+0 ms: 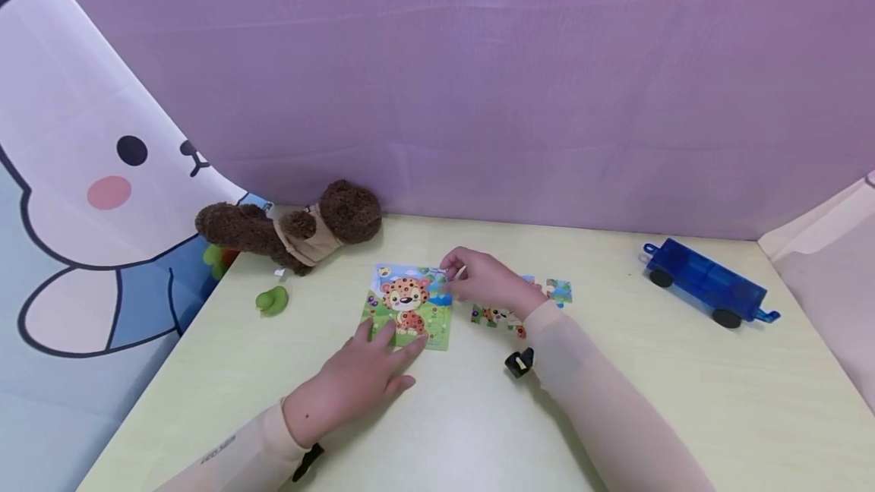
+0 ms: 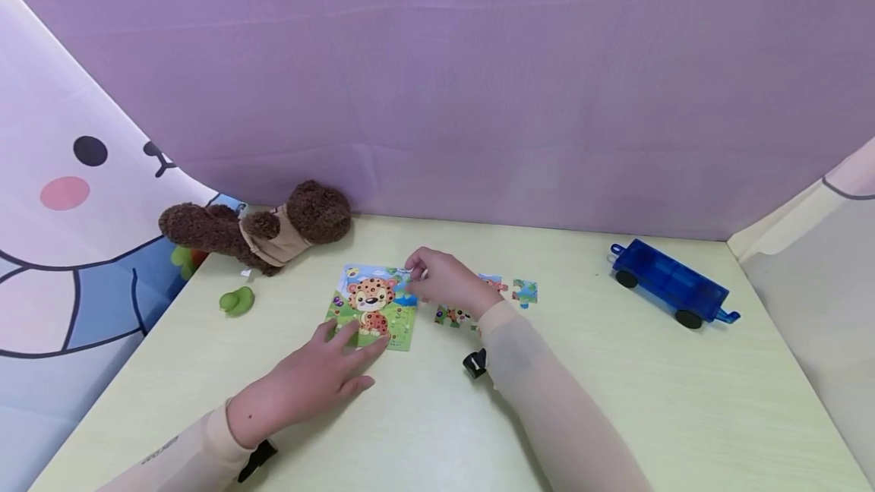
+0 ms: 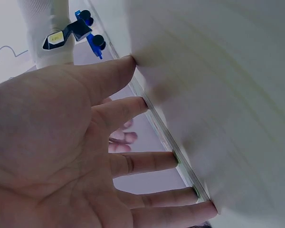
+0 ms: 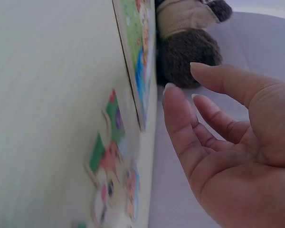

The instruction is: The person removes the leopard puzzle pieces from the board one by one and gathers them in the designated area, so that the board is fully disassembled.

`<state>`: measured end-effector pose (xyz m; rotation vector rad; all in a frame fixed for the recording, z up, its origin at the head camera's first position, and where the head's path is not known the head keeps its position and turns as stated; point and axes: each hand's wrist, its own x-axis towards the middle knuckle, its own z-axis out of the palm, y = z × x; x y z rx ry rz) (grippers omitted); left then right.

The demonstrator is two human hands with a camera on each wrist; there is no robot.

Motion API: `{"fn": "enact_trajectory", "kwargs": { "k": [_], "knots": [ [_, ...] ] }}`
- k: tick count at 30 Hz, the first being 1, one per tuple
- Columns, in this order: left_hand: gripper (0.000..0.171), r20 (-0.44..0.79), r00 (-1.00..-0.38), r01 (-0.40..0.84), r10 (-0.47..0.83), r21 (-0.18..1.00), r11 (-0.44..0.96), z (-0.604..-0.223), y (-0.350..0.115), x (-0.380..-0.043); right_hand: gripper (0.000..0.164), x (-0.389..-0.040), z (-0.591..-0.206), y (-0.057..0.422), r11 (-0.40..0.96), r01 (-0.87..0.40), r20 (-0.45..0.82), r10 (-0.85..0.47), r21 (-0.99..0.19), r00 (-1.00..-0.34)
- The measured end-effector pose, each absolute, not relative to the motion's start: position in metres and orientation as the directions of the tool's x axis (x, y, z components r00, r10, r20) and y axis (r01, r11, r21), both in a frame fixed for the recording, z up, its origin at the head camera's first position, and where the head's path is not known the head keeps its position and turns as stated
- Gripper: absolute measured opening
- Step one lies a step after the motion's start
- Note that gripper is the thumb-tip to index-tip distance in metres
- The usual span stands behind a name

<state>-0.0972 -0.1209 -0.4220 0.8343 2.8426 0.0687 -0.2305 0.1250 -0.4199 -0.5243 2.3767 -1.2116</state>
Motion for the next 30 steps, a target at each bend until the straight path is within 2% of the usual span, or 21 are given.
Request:
{"fn": "enact_trajectory", "kwargs": {
  "k": [13,20,30],
  "knots": [
    [0.061,-0.129,-0.816,0.561,0.564,0.062,0.825,-0.424,-0.120,-0.098,0.038,-0.237,-0.437,0.101,0.608,-0.213,-0.207,-0.544,-0.765,-0.813],
    [0.061,-0.126,-0.816,0.562,0.564,0.055,0.826,-0.423,-0.120,-0.098,0.045,-0.237,-0.440,0.096,0.643,-0.262,-0.218,-0.568,-0.720,-0.794],
    [0.060,-0.124,-0.815,0.564,0.566,0.057,0.824,-0.422,-0.121,-0.098,0.044,-0.238,-0.436,0.092,0.668,-0.267,-0.255,-0.576,-0.695,-0.777]
  ]
}}
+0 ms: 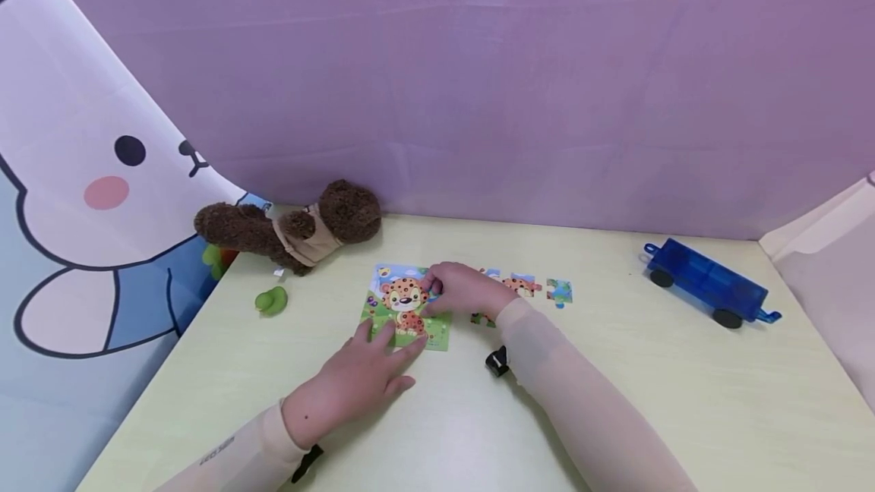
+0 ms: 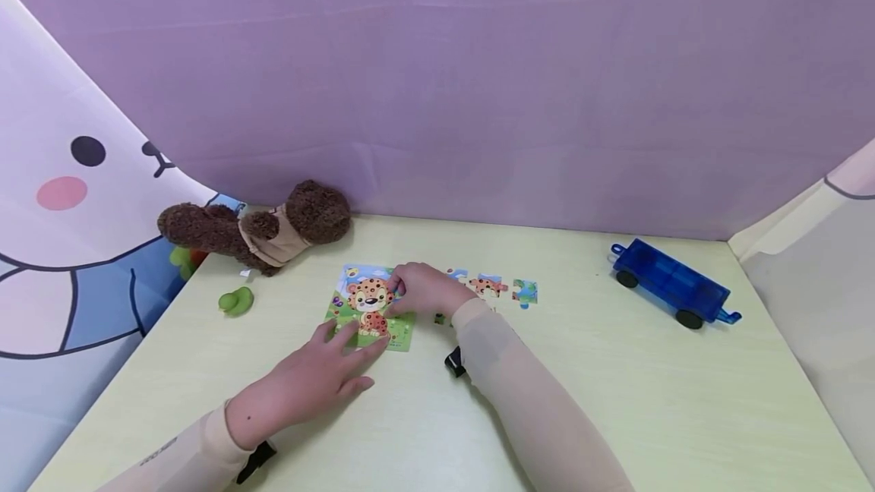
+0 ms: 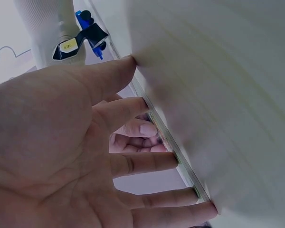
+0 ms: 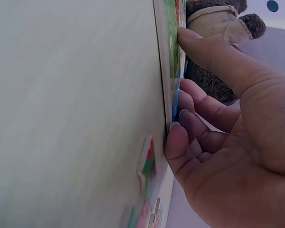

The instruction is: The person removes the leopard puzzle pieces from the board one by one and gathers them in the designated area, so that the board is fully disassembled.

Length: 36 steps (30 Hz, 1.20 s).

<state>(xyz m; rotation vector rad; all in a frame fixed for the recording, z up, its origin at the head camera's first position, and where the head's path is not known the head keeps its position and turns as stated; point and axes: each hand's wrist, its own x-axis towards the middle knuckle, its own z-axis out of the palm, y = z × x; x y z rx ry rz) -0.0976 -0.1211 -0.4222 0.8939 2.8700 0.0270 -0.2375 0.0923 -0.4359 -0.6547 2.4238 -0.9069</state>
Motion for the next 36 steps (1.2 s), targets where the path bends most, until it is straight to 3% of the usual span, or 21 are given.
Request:
{"fn": "enact_trajectory", "kwargs": {
  "k": [18,36],
  "knots": [
    [0.061,-0.143,-0.819,0.552,0.555,0.063,0.831,-0.4203,-0.1199,-0.0973,0.029,-0.2441,-0.4400,0.0954,0.623,-0.271,-0.243,-0.613,-0.734,-0.752],
    [0.061,-0.140,-0.814,0.562,0.564,0.056,0.825,-0.4204,-0.1196,-0.0976,0.018,-0.2458,-0.4420,0.0984,0.563,-0.192,-0.259,-0.621,-0.804,-0.739]
  ]
}}
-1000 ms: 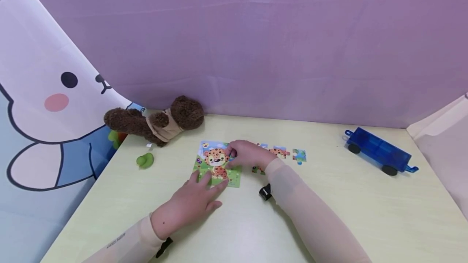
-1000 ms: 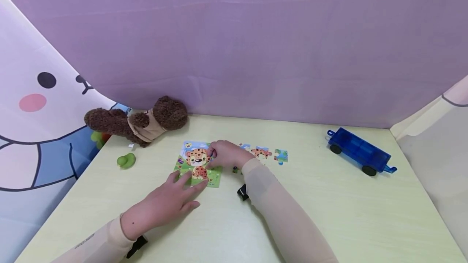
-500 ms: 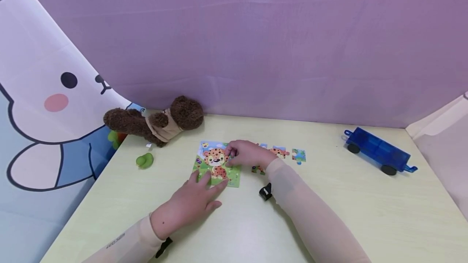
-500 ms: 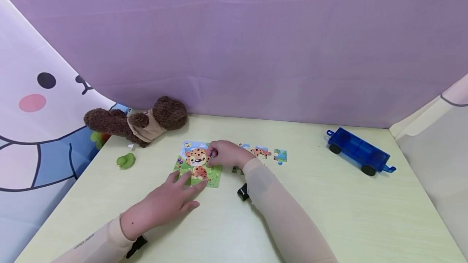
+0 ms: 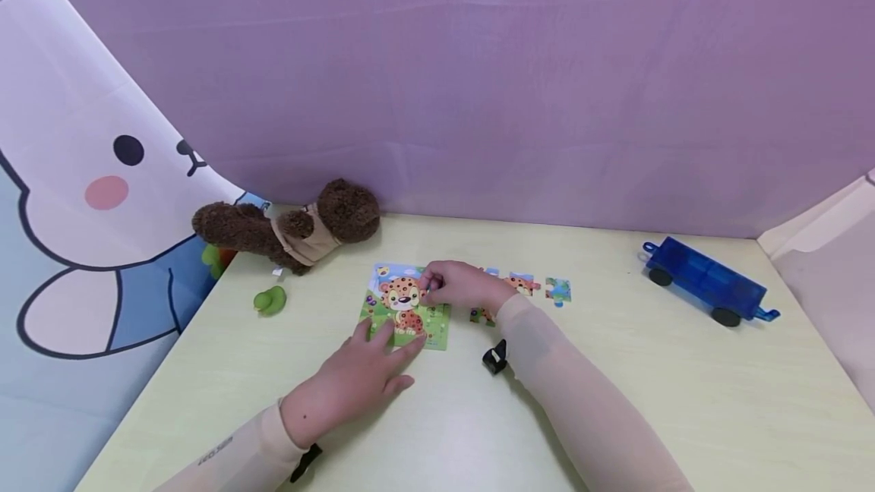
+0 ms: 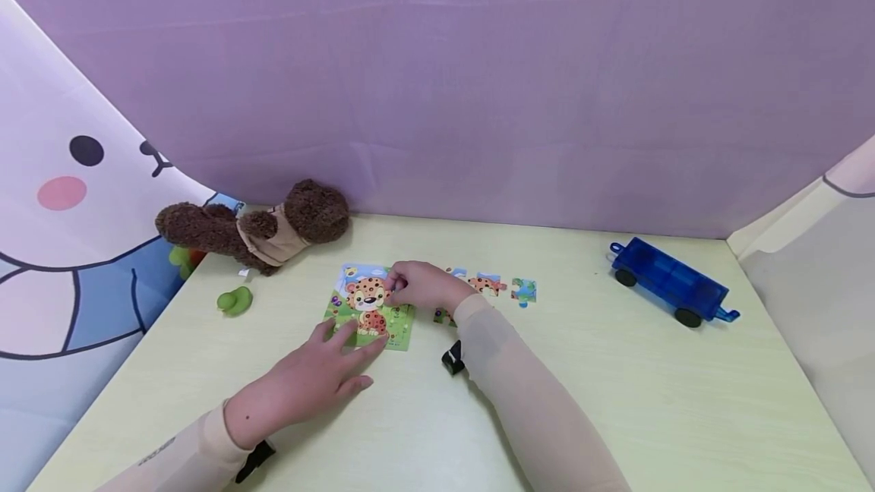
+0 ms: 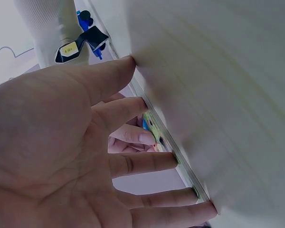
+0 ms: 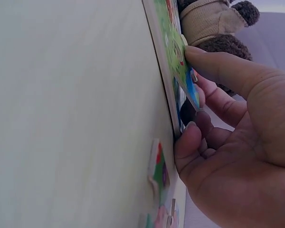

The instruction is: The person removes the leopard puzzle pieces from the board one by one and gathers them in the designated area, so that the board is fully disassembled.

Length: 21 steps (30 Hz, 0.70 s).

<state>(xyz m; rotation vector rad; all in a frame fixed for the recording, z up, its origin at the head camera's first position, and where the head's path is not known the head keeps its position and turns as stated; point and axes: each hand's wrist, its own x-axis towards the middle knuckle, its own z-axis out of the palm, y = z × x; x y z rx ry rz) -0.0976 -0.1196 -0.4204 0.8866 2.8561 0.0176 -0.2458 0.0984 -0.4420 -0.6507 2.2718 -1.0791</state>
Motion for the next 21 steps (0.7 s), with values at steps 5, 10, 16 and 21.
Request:
{"fn": "enact_trajectory", "kwargs": {
  "k": [5,10,16,21],
  "knots": [
    [0.060,-0.133,-0.812,0.566,0.568,0.051,0.823,-0.4203,-0.1196,-0.0974,0.018,-0.2443,-0.4428,0.0981,0.556,-0.196,-0.245,-0.619,-0.808,-0.746],
    [0.059,-0.137,-0.815,0.562,0.562,0.045,0.826,-0.4206,-0.1198,-0.0971,0.019,-0.2431,-0.4435,0.0979,0.551,-0.206,-0.232,-0.620,-0.809,-0.750],
    [0.060,-0.127,-0.813,0.569,0.568,0.033,0.821,-0.4202,-0.1189,-0.0972,0.017,-0.2433,-0.4470,0.0997,0.513,-0.179,-0.222,-0.624,-0.840,-0.749],
    [0.061,-0.149,-0.816,0.557,0.558,0.053,0.829,-0.4201,-0.1185,-0.0969,0.020,-0.2422,-0.4465,0.1054,0.442,-0.126,-0.207,-0.629,-0.888,-0.749]
  ]
}}
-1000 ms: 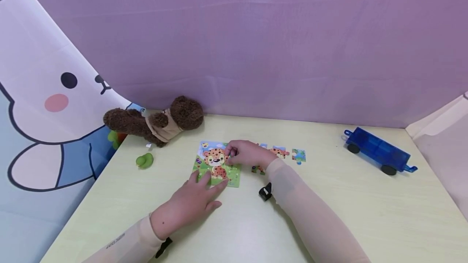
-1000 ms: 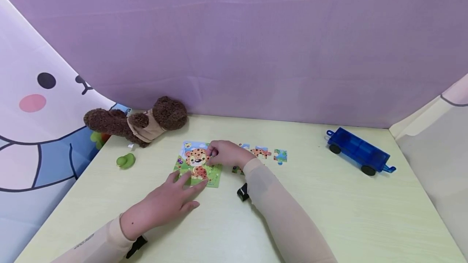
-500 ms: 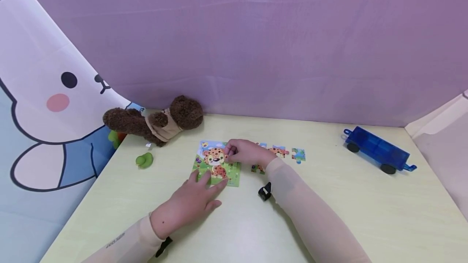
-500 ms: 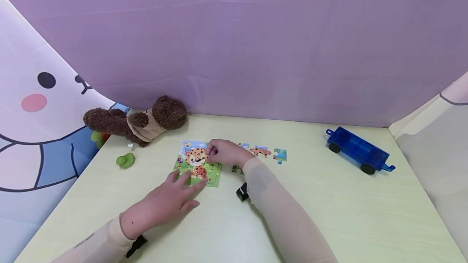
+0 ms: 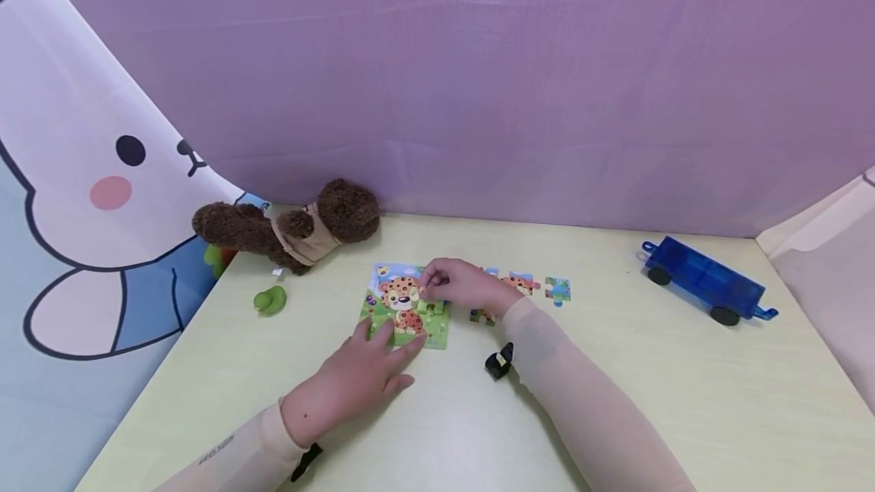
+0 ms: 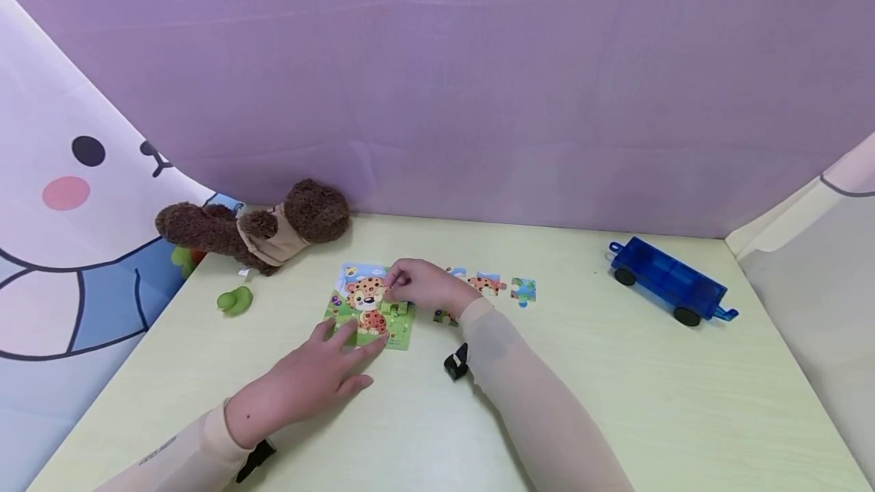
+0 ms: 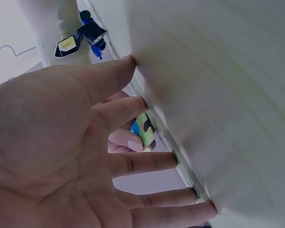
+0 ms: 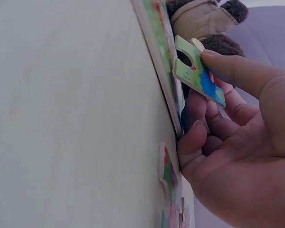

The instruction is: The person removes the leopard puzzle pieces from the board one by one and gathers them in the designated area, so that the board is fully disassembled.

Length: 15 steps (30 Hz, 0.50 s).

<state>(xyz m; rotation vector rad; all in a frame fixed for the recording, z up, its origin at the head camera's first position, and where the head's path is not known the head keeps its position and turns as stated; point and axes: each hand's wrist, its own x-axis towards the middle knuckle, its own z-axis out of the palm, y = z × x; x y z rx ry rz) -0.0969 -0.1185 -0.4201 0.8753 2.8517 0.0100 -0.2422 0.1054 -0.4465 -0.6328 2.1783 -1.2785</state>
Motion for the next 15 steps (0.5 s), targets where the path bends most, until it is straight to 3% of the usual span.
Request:
{"fn": "enact_trajectory", "kwargs": {
  "k": [15],
  "knots": [
    [0.061,-0.211,-0.833,0.499,0.511,0.110,0.860,-0.419,-0.117,-0.098,0.017,-0.238,-0.423,0.167,0.379,-0.127,-0.109,-0.543,-0.917,-0.833]
  ]
}}
